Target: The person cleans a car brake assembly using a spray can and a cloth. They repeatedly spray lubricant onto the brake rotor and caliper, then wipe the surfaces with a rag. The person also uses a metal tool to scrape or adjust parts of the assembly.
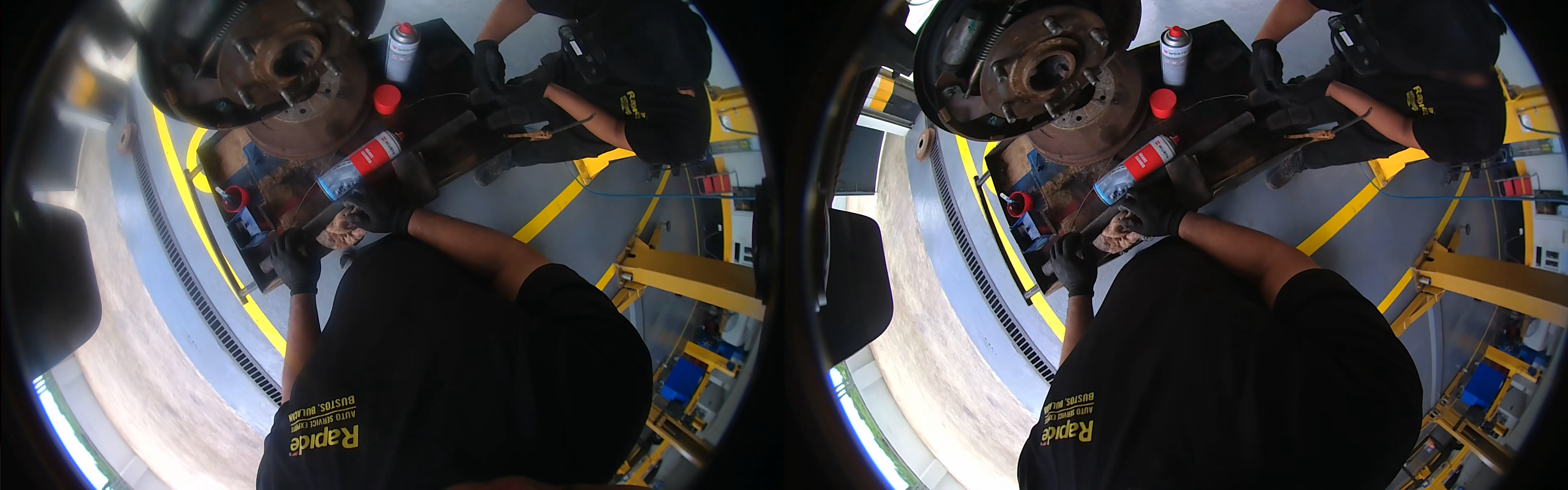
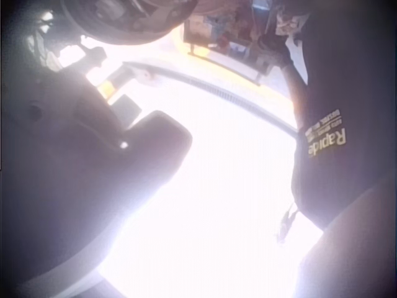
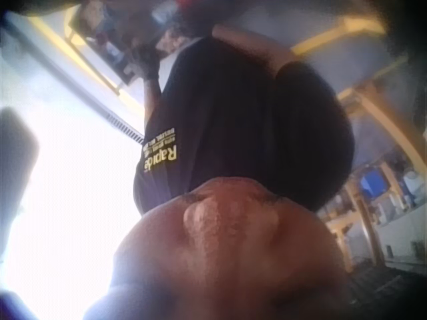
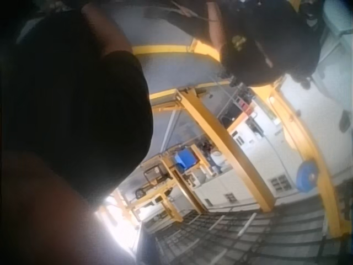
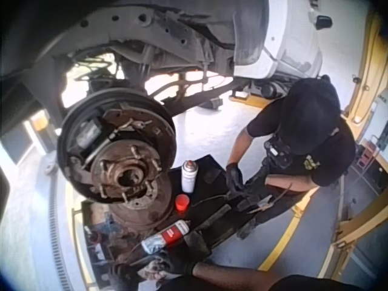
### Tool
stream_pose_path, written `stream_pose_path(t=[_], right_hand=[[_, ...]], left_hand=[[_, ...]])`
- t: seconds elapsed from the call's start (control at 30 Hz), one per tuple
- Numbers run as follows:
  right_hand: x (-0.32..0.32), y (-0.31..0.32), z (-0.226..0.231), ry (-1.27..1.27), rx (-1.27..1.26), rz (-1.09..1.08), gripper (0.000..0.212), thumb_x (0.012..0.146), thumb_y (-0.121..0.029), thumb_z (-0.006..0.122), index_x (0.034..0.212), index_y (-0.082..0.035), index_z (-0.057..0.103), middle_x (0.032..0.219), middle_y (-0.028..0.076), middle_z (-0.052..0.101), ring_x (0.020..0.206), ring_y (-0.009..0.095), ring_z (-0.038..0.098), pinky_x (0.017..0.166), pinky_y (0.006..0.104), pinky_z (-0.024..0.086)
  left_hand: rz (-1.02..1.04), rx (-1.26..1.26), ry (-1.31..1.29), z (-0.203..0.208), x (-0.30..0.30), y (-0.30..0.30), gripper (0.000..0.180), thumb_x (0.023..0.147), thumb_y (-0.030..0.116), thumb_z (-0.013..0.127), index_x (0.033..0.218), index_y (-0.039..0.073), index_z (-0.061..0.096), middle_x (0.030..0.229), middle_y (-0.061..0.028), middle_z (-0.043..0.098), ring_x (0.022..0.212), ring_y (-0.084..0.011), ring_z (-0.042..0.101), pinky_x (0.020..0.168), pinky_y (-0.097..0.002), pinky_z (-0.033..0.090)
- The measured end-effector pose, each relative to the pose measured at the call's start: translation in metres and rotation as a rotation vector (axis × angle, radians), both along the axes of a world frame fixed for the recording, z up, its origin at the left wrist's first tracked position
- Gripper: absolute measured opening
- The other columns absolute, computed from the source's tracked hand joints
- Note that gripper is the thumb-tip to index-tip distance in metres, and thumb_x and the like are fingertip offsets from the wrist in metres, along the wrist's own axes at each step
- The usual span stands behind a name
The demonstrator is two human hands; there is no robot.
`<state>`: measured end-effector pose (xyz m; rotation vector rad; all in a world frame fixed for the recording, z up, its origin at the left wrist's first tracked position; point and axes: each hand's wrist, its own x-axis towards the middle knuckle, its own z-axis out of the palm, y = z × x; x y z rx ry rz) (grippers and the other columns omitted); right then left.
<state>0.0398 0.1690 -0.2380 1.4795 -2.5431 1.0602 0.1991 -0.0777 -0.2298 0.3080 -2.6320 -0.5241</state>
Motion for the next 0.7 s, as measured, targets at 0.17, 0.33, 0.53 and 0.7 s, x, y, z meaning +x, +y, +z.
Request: stream_pose_path(t=[0.17, 0.33, 0.53, 0.7], right_hand=[[-0.0004, 0.0000, -0.0022, -0.009, -0.004, 0.005, 0.044, 0.094, -0.037, 0.079, 0.127, -0.011, 0.067, 0.117, 0.015, 0.066, 0.105, 0.035, 0.066, 0.088, 0.0505, 0.053], [-0.0008, 0.0004, -0.0007, -0.023, 0.029, 0.013, 0.044, 0.093, -0.035, 0.081, 0.127, -0.011, 0.067, 0.118, 0.013, 0.067, 0.105, 0.034, 0.066, 0.089, 0.0497, 0.053], [-0.0009, 0.0016, 0.0030, -0.041, 0.083, 0.012, 0.045, 0.094, -0.036, 0.080, 0.130, -0.011, 0.067, 0.120, 0.014, 0.067, 0.107, 0.034, 0.066, 0.091, 0.0501, 0.053], [-0.0006, 0.0009, 0.0026, 0.025, 0.077, -0.005, 0.046, 0.095, -0.035, 0.080, 0.132, -0.012, 0.066, 0.121, 0.014, 0.067, 0.109, 0.034, 0.066, 0.091, 0.0499, 0.053]], left_hand=[[0.005, 0.007, 0.000, 0.0012, 0.0001, 0.0001, 0.022, 0.093, 0.028, 0.073, 0.110, 0.014, 0.074, 0.114, -0.0129, 0.071, 0.111, -0.0397, 0.065, 0.095, -0.0523, 0.052], [0.011, 0.009, -0.012, 0.0023, -0.0004, 0.0004, 0.021, 0.093, 0.028, 0.073, 0.109, 0.015, 0.074, 0.113, -0.0132, 0.070, 0.111, -0.0401, 0.064, 0.093, -0.0528, 0.052], [0.004, 0.008, -0.002, 0.0023, -0.0010, 0.0005, 0.020, 0.093, 0.028, 0.073, 0.109, 0.015, 0.074, 0.113, -0.0128, 0.071, 0.111, -0.0403, 0.065, 0.093, -0.0527, 0.052], [0.016, 0.006, -0.008, 0.0021, -0.0001, 0.0005, 0.021, 0.092, 0.027, 0.073, 0.110, 0.015, 0.074, 0.114, -0.0122, 0.071, 0.111, -0.0403, 0.065, 0.093, -0.0526, 0.052]])
